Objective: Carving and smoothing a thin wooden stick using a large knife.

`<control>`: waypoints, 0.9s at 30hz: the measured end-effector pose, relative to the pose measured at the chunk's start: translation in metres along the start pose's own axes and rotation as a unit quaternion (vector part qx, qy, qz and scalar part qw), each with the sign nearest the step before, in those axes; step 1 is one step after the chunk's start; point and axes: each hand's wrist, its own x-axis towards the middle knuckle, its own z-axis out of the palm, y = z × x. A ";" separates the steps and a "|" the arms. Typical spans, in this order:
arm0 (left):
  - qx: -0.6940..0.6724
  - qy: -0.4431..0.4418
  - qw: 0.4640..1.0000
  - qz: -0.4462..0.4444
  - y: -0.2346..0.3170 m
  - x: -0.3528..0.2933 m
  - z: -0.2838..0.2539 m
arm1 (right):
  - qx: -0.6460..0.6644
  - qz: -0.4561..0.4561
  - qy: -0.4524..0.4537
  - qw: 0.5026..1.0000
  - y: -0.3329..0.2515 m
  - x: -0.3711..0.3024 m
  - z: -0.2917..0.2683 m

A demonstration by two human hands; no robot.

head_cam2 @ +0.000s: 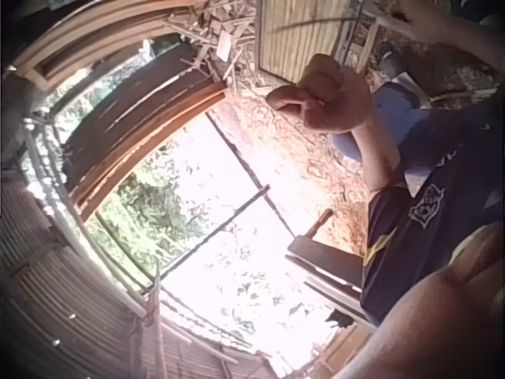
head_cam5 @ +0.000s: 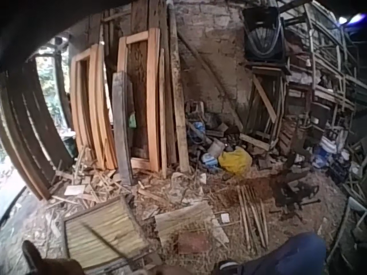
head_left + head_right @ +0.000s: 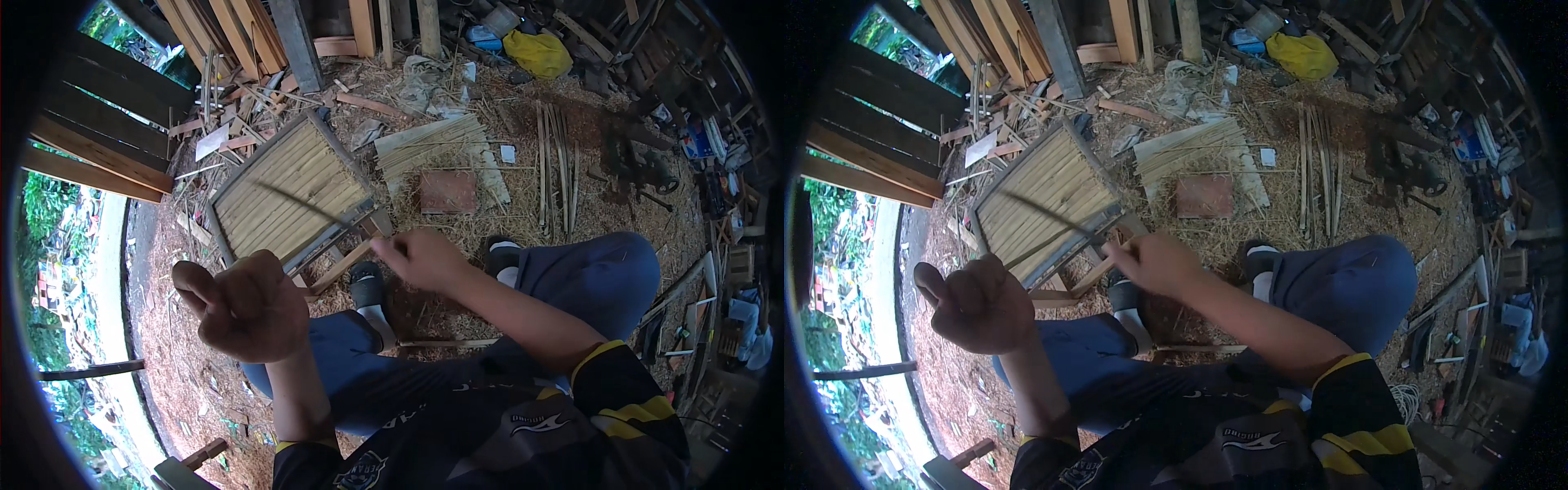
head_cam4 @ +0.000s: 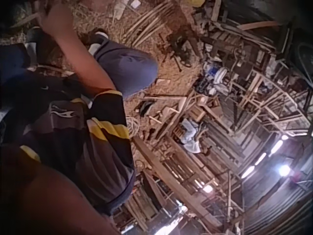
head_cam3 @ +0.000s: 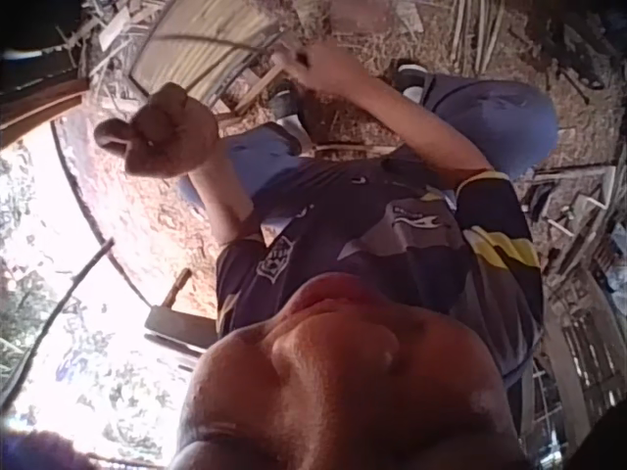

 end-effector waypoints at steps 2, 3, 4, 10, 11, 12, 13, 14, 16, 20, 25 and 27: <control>-0.010 0.023 1.000 0.007 -0.005 0.004 -0.001 | -0.023 0.072 -0.010 0.997 0.004 0.007 -0.003; -0.010 0.024 1.000 0.005 -0.005 0.004 -0.004 | -0.010 0.039 0.007 0.999 0.005 0.006 -0.002; -0.001 0.023 1.000 0.008 -0.002 0.001 -0.005 | 0.004 0.005 0.019 1.000 0.001 0.002 -0.001; 0.023 0.005 1.000 0.016 -0.001 0.003 -0.015 | -0.043 0.042 0.023 0.998 0.023 0.023 -0.003; 0.024 0.004 1.000 0.011 -0.002 0.003 -0.017 | -0.041 0.043 0.024 0.998 0.026 0.023 -0.006; 0.024 0.002 1.000 0.009 -0.003 0.003 -0.017 | -0.070 0.063 -0.001 0.996 0.028 0.022 -0.008; 0.037 -0.005 0.999 0.009 -0.002 0.000 -0.015 | -0.100 0.081 -0.031 0.991 0.024 0.019 -0.011; 0.050 -0.012 0.999 0.010 -0.001 -0.001 -0.014 | -0.099 0.081 -0.033 0.991 0.021 0.018 -0.008; 0.072 -0.024 0.997 0.011 -0.003 0.002 -0.016 | -0.030 -0.036 0.021 0.999 0.019 0.013 -0.005; 0.078 -0.066 0.995 0.011 -0.002 0.002 -0.021 | -0.020 0.089 -0.030 0.995 0.039 0.034 -0.010; 0.087 -0.103 0.991 0.014 0.001 0.003 -0.035 | -0.039 -0.031 -0.002 0.999 0.018 0.015 -0.009; 0.069 -0.069 0.995 0.033 -0.002 0.003 -0.034 | -0.060 0.054 -0.014 0.997 0.055 0.033 -0.011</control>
